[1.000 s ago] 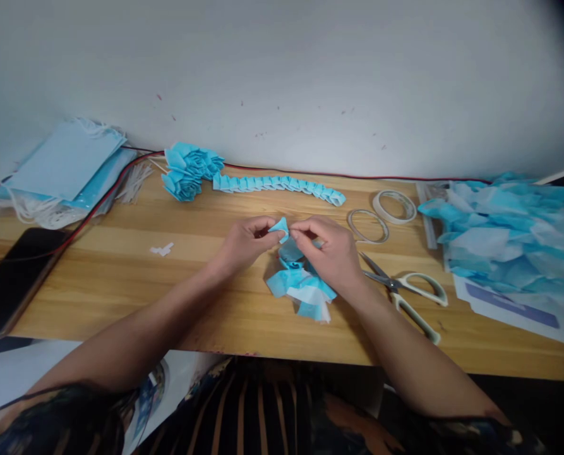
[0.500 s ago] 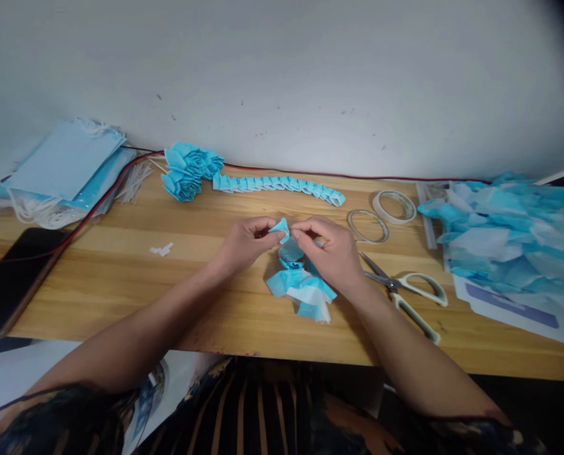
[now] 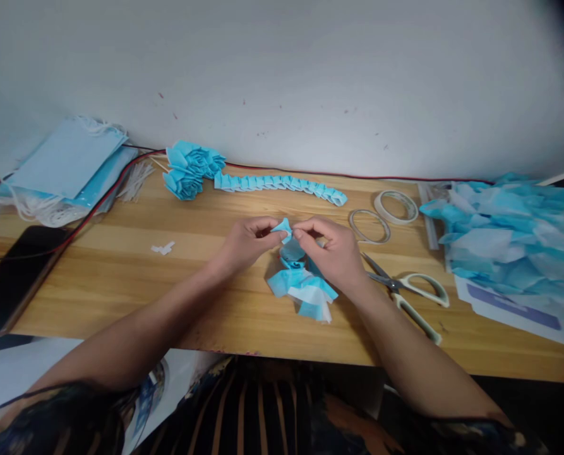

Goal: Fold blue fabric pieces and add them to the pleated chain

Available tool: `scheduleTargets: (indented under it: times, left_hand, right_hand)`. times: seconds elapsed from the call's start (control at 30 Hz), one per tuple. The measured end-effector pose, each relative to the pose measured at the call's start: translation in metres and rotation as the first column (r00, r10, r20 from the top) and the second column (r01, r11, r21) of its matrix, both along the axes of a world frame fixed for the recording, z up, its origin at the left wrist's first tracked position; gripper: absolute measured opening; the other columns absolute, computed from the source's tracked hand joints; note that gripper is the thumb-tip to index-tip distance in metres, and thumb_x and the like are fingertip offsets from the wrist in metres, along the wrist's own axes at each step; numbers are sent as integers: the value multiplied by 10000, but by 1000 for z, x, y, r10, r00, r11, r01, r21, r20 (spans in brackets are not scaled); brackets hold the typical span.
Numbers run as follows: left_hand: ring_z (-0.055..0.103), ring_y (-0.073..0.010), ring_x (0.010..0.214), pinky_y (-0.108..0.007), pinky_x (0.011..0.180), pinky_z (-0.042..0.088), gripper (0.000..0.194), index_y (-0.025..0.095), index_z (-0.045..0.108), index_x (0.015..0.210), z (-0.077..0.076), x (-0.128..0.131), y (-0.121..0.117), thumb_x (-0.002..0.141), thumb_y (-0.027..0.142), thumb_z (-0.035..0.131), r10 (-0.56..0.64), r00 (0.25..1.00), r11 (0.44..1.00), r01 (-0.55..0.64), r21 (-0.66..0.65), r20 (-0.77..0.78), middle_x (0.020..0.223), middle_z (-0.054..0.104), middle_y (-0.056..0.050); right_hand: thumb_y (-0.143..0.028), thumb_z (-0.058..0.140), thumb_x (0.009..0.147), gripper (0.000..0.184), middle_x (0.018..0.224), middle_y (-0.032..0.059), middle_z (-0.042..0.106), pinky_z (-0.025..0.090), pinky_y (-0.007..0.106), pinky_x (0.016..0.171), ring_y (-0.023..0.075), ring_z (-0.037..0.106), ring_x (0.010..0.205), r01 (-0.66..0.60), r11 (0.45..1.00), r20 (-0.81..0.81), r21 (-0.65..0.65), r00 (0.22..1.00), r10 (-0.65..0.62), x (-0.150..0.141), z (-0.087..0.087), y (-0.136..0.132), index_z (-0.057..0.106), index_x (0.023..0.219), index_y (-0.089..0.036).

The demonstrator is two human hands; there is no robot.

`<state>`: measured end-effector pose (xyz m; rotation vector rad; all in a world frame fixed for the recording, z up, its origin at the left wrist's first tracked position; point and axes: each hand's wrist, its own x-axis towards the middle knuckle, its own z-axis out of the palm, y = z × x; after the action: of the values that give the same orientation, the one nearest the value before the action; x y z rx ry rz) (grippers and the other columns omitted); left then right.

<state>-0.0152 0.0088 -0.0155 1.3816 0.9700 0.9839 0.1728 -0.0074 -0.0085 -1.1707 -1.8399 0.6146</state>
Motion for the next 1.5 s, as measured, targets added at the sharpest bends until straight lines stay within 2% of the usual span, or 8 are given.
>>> scheduleTargets:
  times: [0.53, 0.77, 0.93, 1.1, 1.23, 1.37, 1.5]
  left_hand:
    - [466, -104, 623, -237, 624, 404, 240, 181, 669, 686, 2, 0, 0, 733, 400, 754, 9, 1000, 1000, -9, -21, -2, 624, 558, 35]
    - [441, -100, 614, -235, 605, 375, 266, 176, 667, 693, 1, 1, -1, 735, 422, 756, 12, 1000, 999, -12, -29, -4, 615, 525, 39]
    - [417, -95, 604, -231, 576, 331, 268, 173, 634, 664, 1, 0, -1, 746, 411, 726, 7, 1000, 1000, -7, -17, -16, 607, 495, 40]
    - [452, -99, 595, -239, 579, 350, 243, 173, 663, 714, 0, -2, 0, 758, 406, 715, 33, 999, 999, -35, -40, -41, 615, 535, 32]
    - [471, -96, 576, -243, 581, 392, 262, 174, 656, 705, -2, -7, 5, 762, 414, 744, 121, 993, 991, -120, -62, 2, 615, 564, 29]
    - [480, -86, 566, -233, 572, 411, 276, 169, 647, 694, -4, -14, 13, 773, 406, 764, 227, 969, 971, -219, -91, 92, 633, 586, 22]
    - [504, -80, 568, -221, 568, 419, 262, 160, 655, 717, -6, -18, 20, 774, 382, 781, 254, 954, 959, -228, -166, 160, 651, 602, 18]
  right_hand:
    - [-240, 647, 905, 130, 777, 0, 743, 501, 301, 695, 159, 647, 705, 23, 999, 9, -39, 1000, -23, 1, 0, 0, 755, 833, -236]
    - [-201, 634, 910, 143, 773, 4, 740, 489, 299, 698, 160, 647, 712, 22, 998, 50, 56, 998, -25, -1, 2, -1, 740, 819, -228]
    - [-210, 621, 908, 154, 767, 9, 738, 495, 323, 731, 174, 652, 725, 59, 992, 97, 108, 993, -70, -1, 0, 0, 717, 791, -233]
    - [-242, 611, 888, 126, 778, 5, 748, 486, 297, 668, 161, 647, 692, 159, 987, -18, -6, 987, -159, 2, -2, 6, 709, 809, -227]
    - [-284, 598, 883, 137, 701, -15, 710, 449, 270, 582, 137, 592, 597, 179, 979, -97, -99, 977, -188, 3, 0, 6, 700, 819, -219]
    - [-273, 599, 899, 134, 746, -9, 726, 463, 275, 622, 141, 606, 638, 105, 991, -75, -85, 991, -111, -3, 6, 0, 700, 828, -222]
    - [-215, 578, 936, 157, 778, 1, 717, 471, 285, 703, 151, 628, 727, -112, 994, 72, -14, 991, 113, -19, 12, -9, 715, 859, -223]
